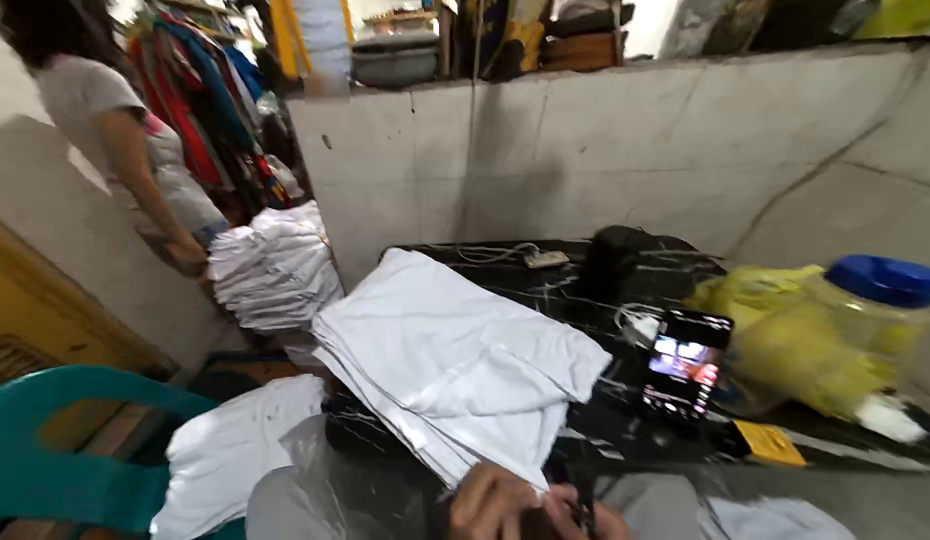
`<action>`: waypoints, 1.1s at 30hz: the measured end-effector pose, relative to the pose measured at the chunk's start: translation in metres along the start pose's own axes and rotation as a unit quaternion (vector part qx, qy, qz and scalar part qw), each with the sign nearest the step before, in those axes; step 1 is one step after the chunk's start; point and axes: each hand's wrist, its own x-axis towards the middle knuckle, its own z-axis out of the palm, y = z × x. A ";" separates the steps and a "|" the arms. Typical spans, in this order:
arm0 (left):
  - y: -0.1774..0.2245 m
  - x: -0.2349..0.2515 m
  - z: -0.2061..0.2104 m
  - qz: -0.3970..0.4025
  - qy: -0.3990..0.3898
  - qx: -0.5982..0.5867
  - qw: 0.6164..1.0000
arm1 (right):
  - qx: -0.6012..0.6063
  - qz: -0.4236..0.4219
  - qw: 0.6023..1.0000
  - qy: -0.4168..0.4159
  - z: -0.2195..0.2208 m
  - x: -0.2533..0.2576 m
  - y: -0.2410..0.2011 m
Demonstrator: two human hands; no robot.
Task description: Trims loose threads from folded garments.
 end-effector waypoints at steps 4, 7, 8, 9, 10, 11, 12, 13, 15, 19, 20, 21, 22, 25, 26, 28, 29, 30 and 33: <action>-0.004 0.001 -0.001 -0.050 -0.024 -0.070 0.996 | -0.153 -0.119 0.981 0.033 0.011 0.000 -0.004; -0.003 -0.001 -0.003 -0.054 -0.042 -0.115 0.991 | -0.311 -0.205 0.926 0.059 0.008 -0.001 -0.004; -0.004 -0.002 -0.006 -0.043 -0.046 -0.101 0.993 | -0.366 -0.231 0.899 0.068 0.006 -0.002 -0.007; -0.005 -0.002 -0.008 -0.031 -0.049 -0.083 0.995 | -0.419 -0.249 0.870 0.075 0.004 -0.005 -0.012; -0.006 -0.002 -0.011 -0.022 -0.049 -0.068 0.996 | -0.461 -0.260 0.845 0.076 0.003 -0.007 -0.018; -0.007 -0.002 -0.012 -0.018 -0.048 -0.058 0.997 | -0.494 -0.265 0.826 0.065 0.002 -0.009 -0.022; -0.007 -0.002 -0.013 -0.018 -0.049 -0.056 0.997 | -0.524 -0.265 0.808 0.047 0.001 -0.011 -0.026; -0.006 -0.002 -0.014 -0.020 -0.052 -0.057 0.997 | -0.546 -0.264 0.795 0.030 0.003 -0.012 -0.027; -0.005 -0.004 -0.013 -0.024 -0.055 -0.065 0.996 | -0.570 -0.266 0.776 0.041 0.008 -0.014 -0.024; -0.005 -0.005 -0.011 -0.029 -0.052 -0.065 0.996 | -0.477 -0.238 0.830 0.165 0.021 -0.011 -0.017; -0.004 -0.005 -0.011 -0.029 -0.050 -0.067 0.996 | -0.411 -0.216 0.870 0.162 0.023 -0.009 -0.016; -0.002 -0.004 -0.011 -0.028 -0.048 -0.073 0.996 | -0.342 -0.190 0.909 0.142 0.025 -0.006 -0.016; -0.001 -0.004 -0.012 -0.027 -0.052 -0.077 0.995 | -0.277 -0.161 0.940 0.116 0.025 -0.002 -0.015; -0.002 -0.002 -0.029 -0.033 -0.146 -0.041 0.988 | -0.156 -0.107 0.980 0.059 0.016 0.010 -0.010; -0.004 0.000 -0.039 -0.044 -0.218 -0.011 0.975 | -0.124 -0.091 0.987 0.051 0.010 0.012 -0.009; -0.007 0.003 -0.052 -0.060 -0.329 0.043 0.941 | -0.043 -0.032 0.997 0.047 0.003 0.013 -0.009; -0.008 0.004 -0.054 -0.060 -0.337 0.050 0.938 | 0.002 0.005 0.999 0.044 0.002 0.012 -0.009; -0.008 0.006 -0.053 -0.054 -0.309 0.051 0.948 | 0.040 0.035 0.998 0.035 0.001 0.012 -0.010; -0.005 0.012 -0.039 -0.005 -0.171 0.076 0.982 | 0.108 0.080 0.991 0.017 0.002 0.010 -0.008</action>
